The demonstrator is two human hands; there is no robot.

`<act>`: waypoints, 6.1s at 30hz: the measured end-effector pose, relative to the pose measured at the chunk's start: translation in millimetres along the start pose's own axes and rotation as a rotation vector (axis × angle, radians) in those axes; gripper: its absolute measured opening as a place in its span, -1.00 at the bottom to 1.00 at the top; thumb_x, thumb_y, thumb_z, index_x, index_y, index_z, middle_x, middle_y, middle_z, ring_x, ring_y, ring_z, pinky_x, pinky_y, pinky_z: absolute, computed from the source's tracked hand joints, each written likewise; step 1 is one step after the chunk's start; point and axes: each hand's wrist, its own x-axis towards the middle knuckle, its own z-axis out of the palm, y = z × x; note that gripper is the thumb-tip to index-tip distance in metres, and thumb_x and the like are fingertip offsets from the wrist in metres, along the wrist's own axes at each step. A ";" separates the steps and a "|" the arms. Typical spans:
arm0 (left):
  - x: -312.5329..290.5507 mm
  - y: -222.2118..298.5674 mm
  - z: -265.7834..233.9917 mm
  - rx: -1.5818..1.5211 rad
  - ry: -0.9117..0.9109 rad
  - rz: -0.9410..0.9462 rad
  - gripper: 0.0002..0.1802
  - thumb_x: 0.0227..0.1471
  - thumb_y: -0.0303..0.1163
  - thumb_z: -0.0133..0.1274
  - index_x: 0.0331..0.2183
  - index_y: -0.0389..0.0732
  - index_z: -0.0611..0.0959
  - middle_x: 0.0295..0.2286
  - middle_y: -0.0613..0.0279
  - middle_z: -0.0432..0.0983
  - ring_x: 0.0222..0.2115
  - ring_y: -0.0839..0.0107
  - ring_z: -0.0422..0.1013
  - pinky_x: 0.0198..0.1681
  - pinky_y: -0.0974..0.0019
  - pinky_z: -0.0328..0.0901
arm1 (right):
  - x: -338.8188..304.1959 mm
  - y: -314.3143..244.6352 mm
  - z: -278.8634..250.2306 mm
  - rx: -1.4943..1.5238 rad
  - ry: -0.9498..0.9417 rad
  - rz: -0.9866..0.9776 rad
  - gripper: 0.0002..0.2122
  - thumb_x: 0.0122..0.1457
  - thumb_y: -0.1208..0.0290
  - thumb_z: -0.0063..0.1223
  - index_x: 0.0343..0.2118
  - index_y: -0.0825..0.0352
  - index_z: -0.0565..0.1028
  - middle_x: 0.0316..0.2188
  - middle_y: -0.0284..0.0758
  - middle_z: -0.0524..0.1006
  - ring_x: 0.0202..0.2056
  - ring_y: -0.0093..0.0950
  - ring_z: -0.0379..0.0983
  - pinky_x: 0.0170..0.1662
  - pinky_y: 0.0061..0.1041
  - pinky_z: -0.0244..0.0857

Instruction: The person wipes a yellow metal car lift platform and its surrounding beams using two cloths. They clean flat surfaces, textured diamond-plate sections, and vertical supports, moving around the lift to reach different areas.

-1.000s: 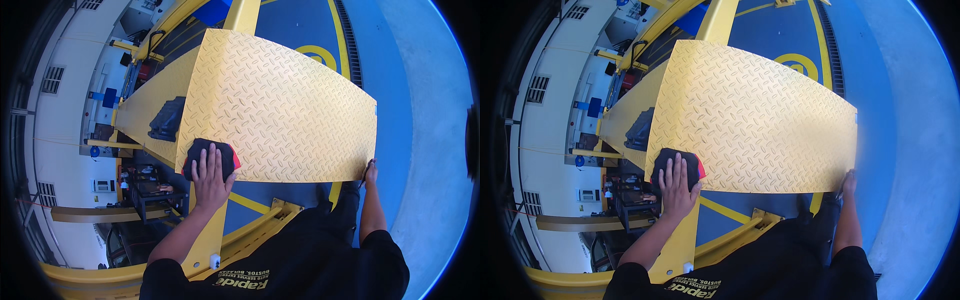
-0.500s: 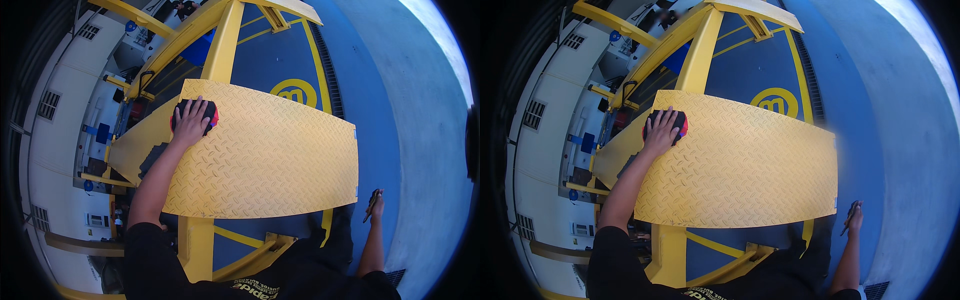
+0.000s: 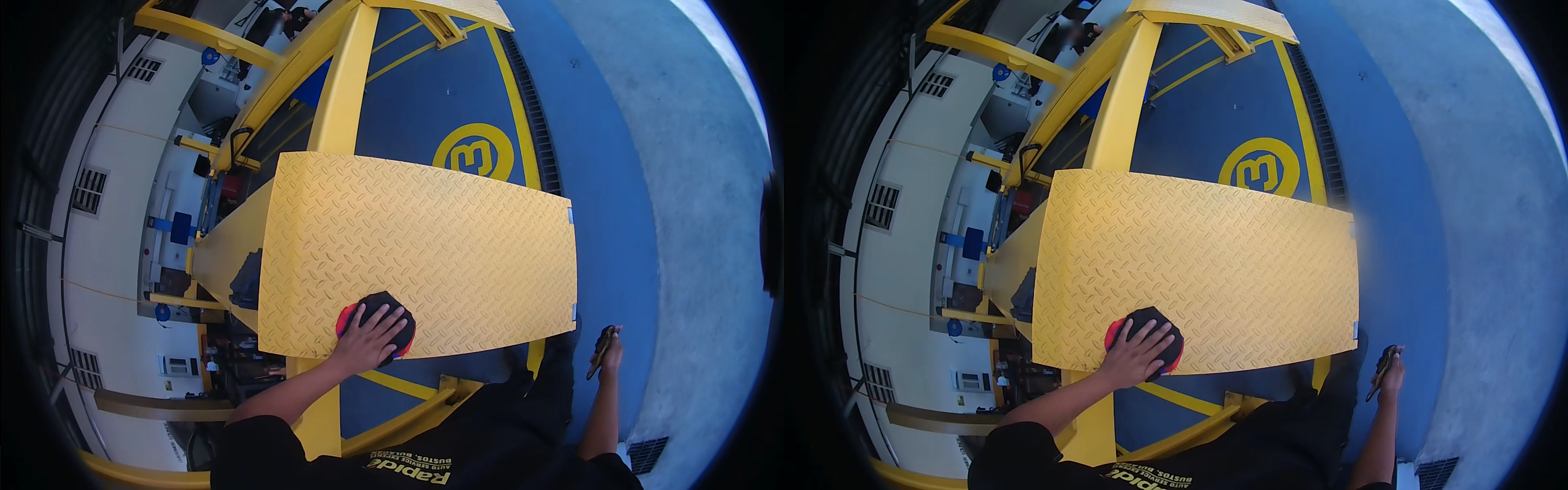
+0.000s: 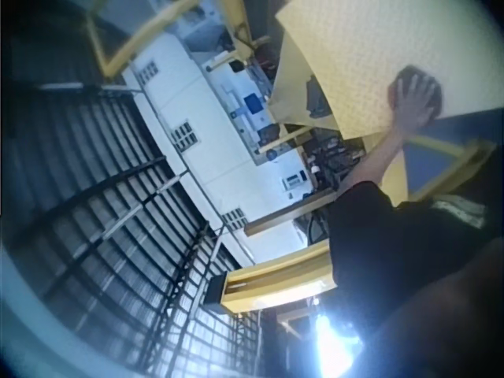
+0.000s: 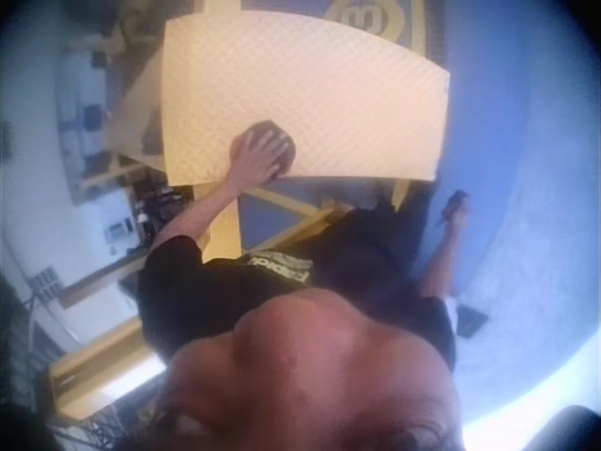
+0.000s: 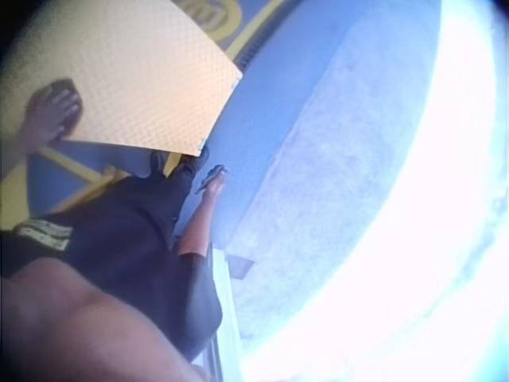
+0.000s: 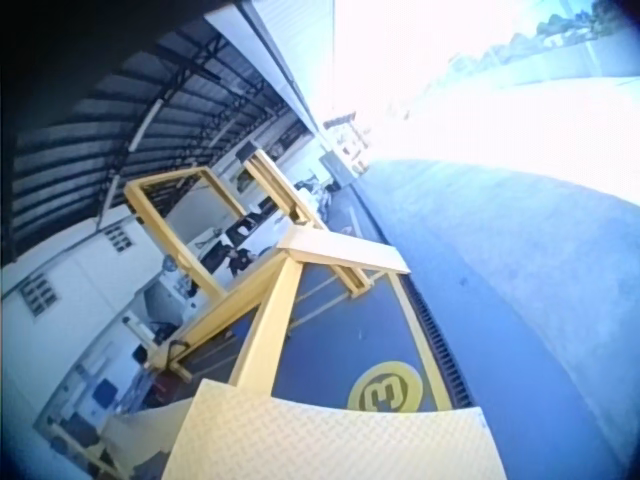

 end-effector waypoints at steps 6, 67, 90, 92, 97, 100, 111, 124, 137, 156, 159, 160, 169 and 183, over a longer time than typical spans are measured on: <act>8.2 -84.8 -30.2 0.061 0.064 -0.076 -0.26 0.29 0.05 0.07 0.42 0.17 0.38 0.49 0.34 0.05 0.47 0.15 0.00 0.50 -0.31 -0.26 | 17.2 -35.5 -3.0 -0.004 -0.081 -0.068 -0.53 0.49 -0.11 -0.20 -0.05 0.26 0.51 -0.39 -0.30 0.54 -0.52 -0.41 0.51 -0.51 -0.36 0.42; 547.1 132.0 103.3 0.199 0.154 0.220 -0.17 0.36 0.19 -0.12 0.46 -0.04 0.27 0.49 0.31 0.04 0.48 0.04 -0.03 0.50 -0.29 -0.17 | -244.5 137.6 -218.0 0.089 0.551 0.305 -0.48 0.52 -0.06 -0.18 0.17 0.33 0.53 -0.16 -0.35 0.56 -0.18 -0.52 0.50 -0.08 -0.46 0.41; 636.0 210.0 113.7 -0.131 -0.051 0.417 -0.44 0.32 -0.09 0.05 0.29 0.04 0.57 0.35 0.50 0.34 0.49 0.19 -0.04 0.53 -0.24 -0.23 | -164.3 -120.3 -329.5 -0.246 0.483 0.493 -0.52 0.51 -0.03 -0.24 -0.08 0.32 0.59 -0.32 -0.33 0.59 -0.31 -0.49 0.54 -0.22 -0.41 0.41; 580.5 237.9 138.8 -0.311 -0.115 0.550 -0.47 0.32 -0.12 0.05 0.27 0.09 0.60 0.33 0.58 0.38 0.49 0.25 -0.04 0.54 -0.21 -0.27 | -128.3 -173.0 -329.4 -0.125 0.497 0.443 -0.51 0.51 -0.04 -0.24 -0.07 0.32 0.58 -0.33 -0.29 0.61 -0.36 -0.45 0.57 -0.27 -0.39 0.45; 414.3 263.1 138.1 -0.371 -0.940 0.764 -0.57 0.39 0.04 -0.04 0.15 0.17 0.68 0.18 0.43 0.56 0.42 0.20 0.15 0.46 -0.32 -0.14 | -61.9 -236.3 -310.1 -0.047 0.440 0.331 -0.52 0.49 -0.09 -0.20 -0.04 0.31 0.52 -0.40 -0.26 0.55 -0.45 -0.39 0.56 -0.41 -0.38 0.46; 395.0 274.6 101.2 -0.784 -1.340 0.386 -0.51 0.44 0.02 -0.11 0.07 -0.08 0.70 0.00 0.06 0.66 0.05 0.08 0.54 0.16 0.00 0.32 | 0.5 -257.3 -332.2 -0.043 0.353 0.263 -0.57 0.47 -0.06 -0.15 -0.13 0.24 0.57 -0.35 -0.34 0.61 -0.33 -0.43 0.57 -0.22 -0.37 0.46; 672.4 89.2 -115.1 -1.694 0.038 -0.572 -0.49 0.37 -0.05 0.09 0.10 -0.25 0.67 -0.12 0.07 0.70 -0.10 0.26 0.59 0.06 0.20 0.40 | 250.9 -485.7 -282.9 -0.204 0.160 0.097 -0.54 0.47 -0.07 -0.22 -0.19 0.27 0.54 -0.49 -0.23 0.61 -0.48 -0.29 0.59 -0.39 -0.23 0.50; 664.9 169.1 -79.3 -1.698 -0.592 -0.634 -0.62 0.25 -0.15 0.12 -0.09 -0.25 0.73 -0.43 0.20 0.66 -0.53 0.37 0.53 -0.41 0.23 0.41 | 494.4 -742.1 -160.3 -0.361 0.012 0.041 -0.48 0.49 -0.17 -0.23 -0.31 0.24 0.51 -0.59 -0.26 0.55 -0.60 -0.30 0.54 -0.53 -0.21 0.48; 902.9 -115.9 -168.2 -1.678 0.097 -0.901 -0.56 0.20 -0.12 0.08 -0.08 -0.25 0.73 -0.33 -0.03 0.71 -0.27 0.11 0.64 -0.14 0.12 0.44 | 634.9 -962.0 94.5 -0.375 -0.165 -0.090 -0.49 0.49 -0.15 -0.23 -0.28 0.24 0.53 -0.58 -0.26 0.56 -0.58 -0.29 0.54 -0.50 -0.24 0.47; 1142.1 -193.2 -294.8 -2.198 0.315 -1.394 -0.52 0.24 -0.17 0.14 0.05 -0.29 0.69 -0.09 0.09 0.68 -0.11 0.32 0.56 0.02 0.19 0.40 | 891.7 -1331.8 307.7 0.076 -0.384 -0.148 -0.46 0.52 -0.16 -0.34 -0.44 0.16 0.44 -0.63 -0.32 0.46 -0.57 -0.30 0.44 -0.50 -0.19 0.36; 1186.5 -235.0 -319.5 -2.311 0.342 -1.384 -0.49 0.25 -0.13 0.14 0.07 -0.30 0.67 -0.08 0.12 0.65 -0.10 0.36 0.53 0.04 0.22 0.37 | 927.2 -1389.7 434.5 0.023 -0.596 -0.218 -0.46 0.52 -0.17 -0.35 -0.41 0.17 0.46 -0.59 -0.32 0.49 -0.56 -0.31 0.45 -0.50 -0.25 0.37; 1195.3 -250.2 -321.1 -2.336 0.339 -1.402 -0.49 0.25 -0.12 0.14 0.07 -0.30 0.67 -0.08 0.11 0.65 -0.10 0.35 0.53 0.04 0.22 0.38 | 920.4 -1399.1 487.9 -0.026 -0.616 -0.162 -0.46 0.52 -0.17 -0.33 -0.39 0.18 0.47 -0.57 -0.32 0.51 -0.55 -0.30 0.47 -0.50 -0.25 0.39; 1288.6 -468.8 -332.9 -2.260 0.693 -1.402 -0.61 0.29 -0.12 0.08 -0.11 -0.27 0.68 -0.31 0.16 0.64 -0.28 0.38 0.54 -0.16 0.26 0.40 | 886.6 -1361.0 797.5 0.008 -1.119 0.339 -0.55 0.54 -0.02 -0.28 0.17 0.19 0.49 0.07 -0.20 0.59 0.12 -0.23 0.52 0.27 -0.13 0.37; 1159.7 -742.4 -472.9 -0.967 1.914 -1.860 -0.56 0.47 -0.30 -0.12 0.21 -0.35 0.54 0.03 0.17 0.61 0.00 0.42 0.51 0.15 0.33 0.34 | 719.3 -1423.5 1164.5 -0.124 -1.647 0.552 -0.51 0.52 0.02 -0.22 0.36 0.18 0.38 0.27 -0.25 0.50 0.24 -0.23 0.48 0.31 -0.03 0.39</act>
